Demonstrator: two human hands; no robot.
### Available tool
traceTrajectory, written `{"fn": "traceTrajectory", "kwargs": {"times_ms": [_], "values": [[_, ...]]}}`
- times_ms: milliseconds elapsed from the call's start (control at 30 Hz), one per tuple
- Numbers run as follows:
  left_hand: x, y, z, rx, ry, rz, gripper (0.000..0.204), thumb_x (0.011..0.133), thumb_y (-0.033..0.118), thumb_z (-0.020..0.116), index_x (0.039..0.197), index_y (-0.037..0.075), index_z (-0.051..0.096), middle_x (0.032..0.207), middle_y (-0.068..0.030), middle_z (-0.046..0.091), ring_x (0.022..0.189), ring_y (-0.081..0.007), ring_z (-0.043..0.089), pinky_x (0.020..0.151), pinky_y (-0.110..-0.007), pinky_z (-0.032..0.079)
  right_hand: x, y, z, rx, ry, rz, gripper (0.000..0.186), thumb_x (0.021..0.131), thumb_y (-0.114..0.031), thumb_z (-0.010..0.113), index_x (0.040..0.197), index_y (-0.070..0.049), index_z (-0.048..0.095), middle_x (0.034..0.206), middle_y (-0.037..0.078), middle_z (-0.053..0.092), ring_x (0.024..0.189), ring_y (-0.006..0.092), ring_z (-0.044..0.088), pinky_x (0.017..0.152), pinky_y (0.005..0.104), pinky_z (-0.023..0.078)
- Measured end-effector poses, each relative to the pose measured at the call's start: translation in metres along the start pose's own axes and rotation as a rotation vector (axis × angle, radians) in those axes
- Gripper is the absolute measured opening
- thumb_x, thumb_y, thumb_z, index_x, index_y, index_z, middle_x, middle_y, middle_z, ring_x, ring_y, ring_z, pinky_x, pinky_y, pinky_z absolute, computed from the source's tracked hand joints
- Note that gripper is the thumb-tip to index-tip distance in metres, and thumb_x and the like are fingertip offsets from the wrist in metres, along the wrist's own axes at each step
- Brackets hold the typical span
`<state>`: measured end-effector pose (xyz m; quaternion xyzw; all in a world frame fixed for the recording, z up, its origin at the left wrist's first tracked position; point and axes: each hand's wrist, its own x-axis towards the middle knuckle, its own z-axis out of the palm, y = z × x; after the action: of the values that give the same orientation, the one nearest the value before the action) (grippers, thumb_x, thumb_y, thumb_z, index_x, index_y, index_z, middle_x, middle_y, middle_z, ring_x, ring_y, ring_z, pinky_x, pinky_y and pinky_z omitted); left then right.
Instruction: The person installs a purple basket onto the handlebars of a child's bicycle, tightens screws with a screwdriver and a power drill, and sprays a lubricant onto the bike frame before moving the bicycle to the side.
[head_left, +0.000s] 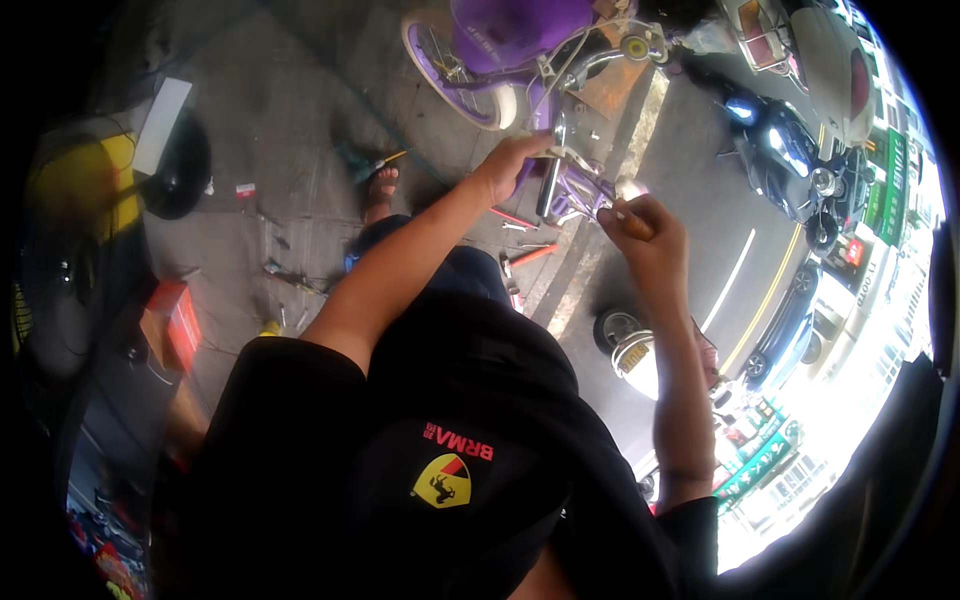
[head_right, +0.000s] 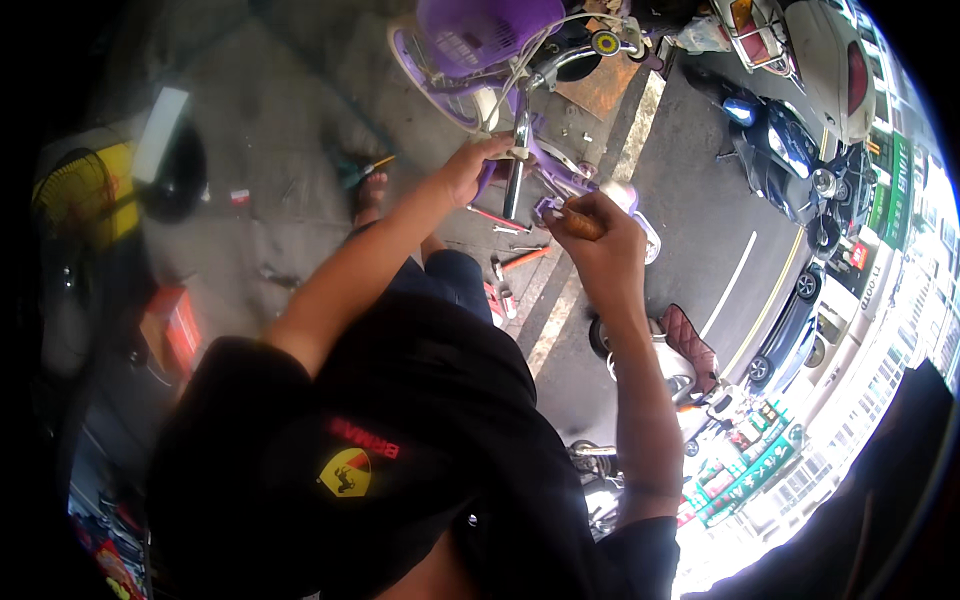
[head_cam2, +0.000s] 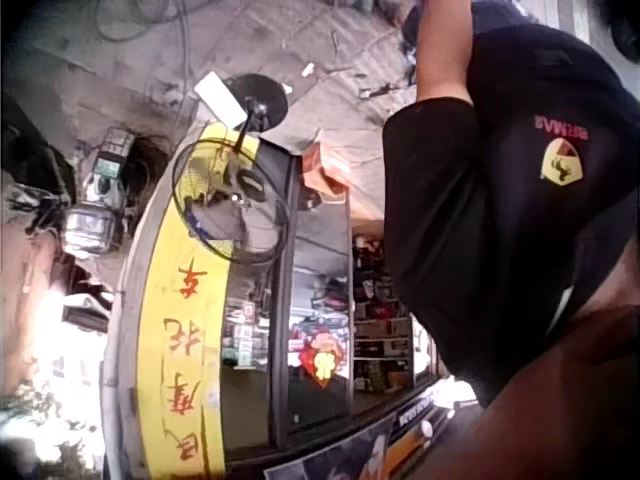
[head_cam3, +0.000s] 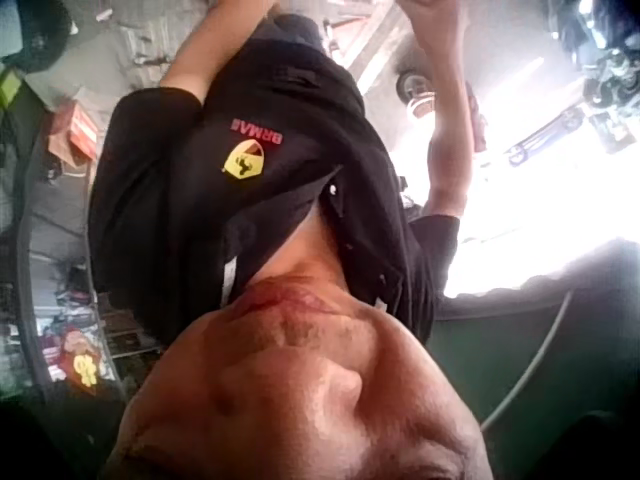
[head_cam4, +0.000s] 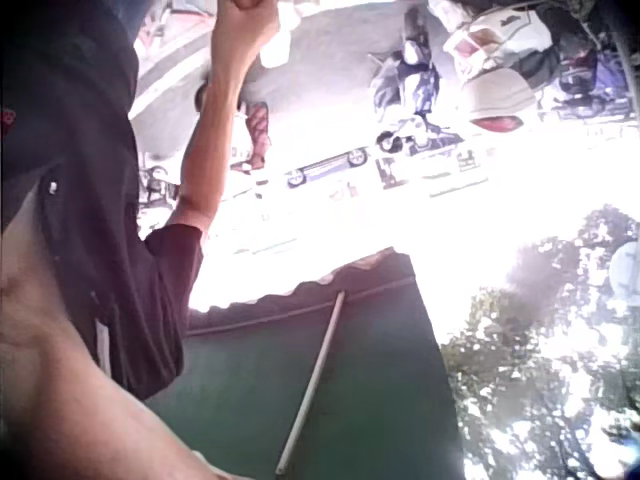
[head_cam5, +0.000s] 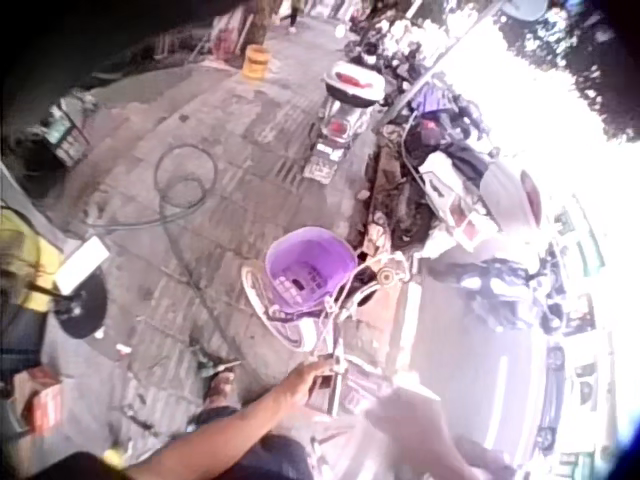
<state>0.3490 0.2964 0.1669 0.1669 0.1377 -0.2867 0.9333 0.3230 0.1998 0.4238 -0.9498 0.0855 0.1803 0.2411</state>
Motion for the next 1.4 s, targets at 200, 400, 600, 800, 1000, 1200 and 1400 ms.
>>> {"fn": "traceTrajectory", "kwargs": {"times_ms": [200, 400, 600, 800, 1000, 1200, 1400], "values": [[-0.002, 0.003, -0.004, 0.138, -0.098, -0.047, 0.040, 0.090, 0.033, 0.061, 0.121, 0.008, 0.055, 0.113, -0.0096, 0.065, 0.105, -0.0218, 0.063, 0.094, -0.038, 0.045, 0.020, -0.012, -0.027, -0.451, -0.320, -0.298, 0.033, 0.080, -0.034, 0.073, 0.098, -0.007, 0.063, 0.081, 0.013, 0.067, 0.071, 0.0281, 0.065, 0.067, 0.0363, 0.048], [-0.008, -0.003, -0.004, 0.183, -0.030, -0.074, 0.041, 0.089, 0.036, 0.061, 0.120, 0.010, 0.056, 0.114, -0.0077, 0.066, 0.101, -0.0189, 0.064, 0.088, -0.035, 0.046, 0.020, -0.017, -0.025, -0.278, -0.504, -0.053, 0.034, 0.081, -0.035, 0.073, 0.090, -0.004, 0.065, 0.075, 0.014, 0.066, 0.064, 0.0245, 0.063, 0.063, 0.0366, 0.047], [-0.008, -0.006, 0.006, 0.109, 0.066, -0.053, 0.040, 0.090, 0.038, 0.057, 0.113, 0.006, 0.061, 0.106, -0.0097, 0.068, 0.093, -0.0173, 0.064, 0.081, -0.034, 0.048, 0.007, 0.007, -0.012, -0.378, -0.382, -0.176, 0.020, 0.076, -0.024, 0.072, 0.082, -0.006, 0.065, 0.066, 0.014, 0.062, 0.062, 0.0332, 0.061, 0.059, 0.0395, 0.047], [-0.009, -0.008, 0.006, 0.107, 0.168, 0.058, 0.037, 0.087, 0.030, 0.062, 0.109, 0.000, 0.063, 0.099, -0.0099, 0.068, 0.087, -0.0176, 0.064, 0.075, -0.034, 0.051, 0.009, -0.003, -0.011, -0.333, -0.353, -0.212, 0.017, 0.071, -0.018, 0.072, 0.079, -0.007, 0.062, 0.061, 0.014, 0.059, 0.061, 0.0345, 0.061, 0.058, 0.0403, 0.047], [-0.003, -0.017, 0.003, 0.103, 0.173, 0.078, 0.037, 0.084, 0.027, 0.064, 0.109, -0.001, 0.064, 0.096, -0.0084, 0.069, 0.085, -0.0153, 0.064, 0.073, -0.029, 0.050, 0.008, 0.010, -0.009, -0.295, -0.364, -0.157, 0.021, 0.068, -0.019, 0.074, 0.079, -0.006, 0.062, 0.063, 0.016, 0.059, 0.063, 0.0369, 0.061, 0.058, 0.0405, 0.047], [-0.001, -0.020, 0.000, 0.206, 0.101, 0.127, 0.041, 0.089, 0.032, 0.053, 0.112, -0.001, 0.062, 0.097, -0.0104, 0.068, 0.086, -0.0181, 0.065, 0.079, -0.032, 0.049, -0.002, 0.012, 0.001, -0.052, -0.296, 0.050, 0.020, 0.074, -0.017, 0.069, 0.084, -0.002, 0.061, 0.056, 0.012, 0.052, 0.049, 0.0277, 0.047, 0.054, 0.0322, 0.041], [-0.005, -0.013, 0.010, 0.077, 0.168, 0.099, 0.038, 0.085, 0.027, 0.062, 0.109, -0.003, 0.065, 0.094, -0.0079, 0.068, 0.083, -0.0136, 0.065, 0.075, -0.027, 0.050, -0.013, -0.011, 0.014, 0.427, -0.090, 0.447, 0.025, 0.082, -0.018, 0.065, 0.087, 0.006, 0.062, 0.063, -0.002, 0.050, 0.061, 0.0056, 0.043, 0.056, 0.0246, 0.035]]}}
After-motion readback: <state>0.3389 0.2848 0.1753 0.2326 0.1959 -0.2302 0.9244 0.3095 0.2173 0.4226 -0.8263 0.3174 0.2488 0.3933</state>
